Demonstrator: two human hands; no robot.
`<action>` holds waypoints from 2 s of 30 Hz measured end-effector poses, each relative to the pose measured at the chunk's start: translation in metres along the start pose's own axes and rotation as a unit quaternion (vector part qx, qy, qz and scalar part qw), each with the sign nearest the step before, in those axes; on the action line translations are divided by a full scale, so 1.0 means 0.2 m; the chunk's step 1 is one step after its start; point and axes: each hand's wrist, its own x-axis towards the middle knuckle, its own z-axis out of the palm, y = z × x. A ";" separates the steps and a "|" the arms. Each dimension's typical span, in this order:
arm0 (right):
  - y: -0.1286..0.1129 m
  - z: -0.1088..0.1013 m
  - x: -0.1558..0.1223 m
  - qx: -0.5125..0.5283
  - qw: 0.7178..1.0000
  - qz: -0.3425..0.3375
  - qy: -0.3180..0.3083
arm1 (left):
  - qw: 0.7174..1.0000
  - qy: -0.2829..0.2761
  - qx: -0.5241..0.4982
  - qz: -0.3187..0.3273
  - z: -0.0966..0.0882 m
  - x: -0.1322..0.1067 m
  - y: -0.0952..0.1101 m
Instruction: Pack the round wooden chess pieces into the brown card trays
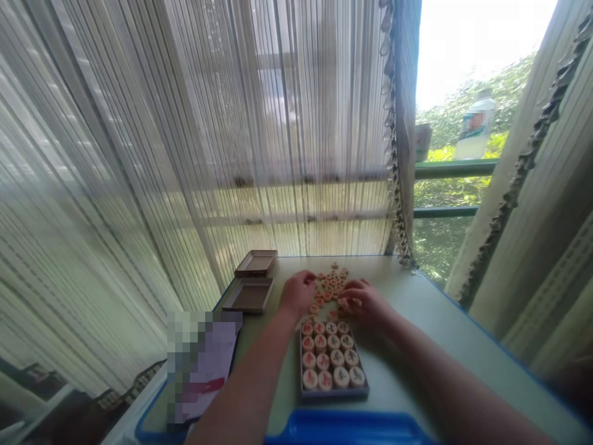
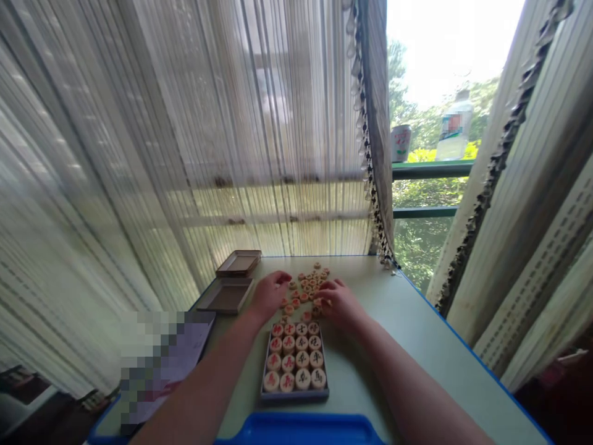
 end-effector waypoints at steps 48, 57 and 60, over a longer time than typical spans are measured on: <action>-0.22 -0.08 -0.04 0.165 0.983 0.068 -0.034 | 1.000 -0.012 0.007 0.001 -0.08 -0.16 0.08; -0.51 0.00 -0.32 0.059 0.995 -0.008 0.085 | 0.996 0.080 0.029 0.003 -0.09 -0.44 -0.06; -0.55 0.02 -0.38 0.055 0.994 -0.025 0.090 | 0.995 0.092 0.034 -0.019 -0.09 -0.46 -0.09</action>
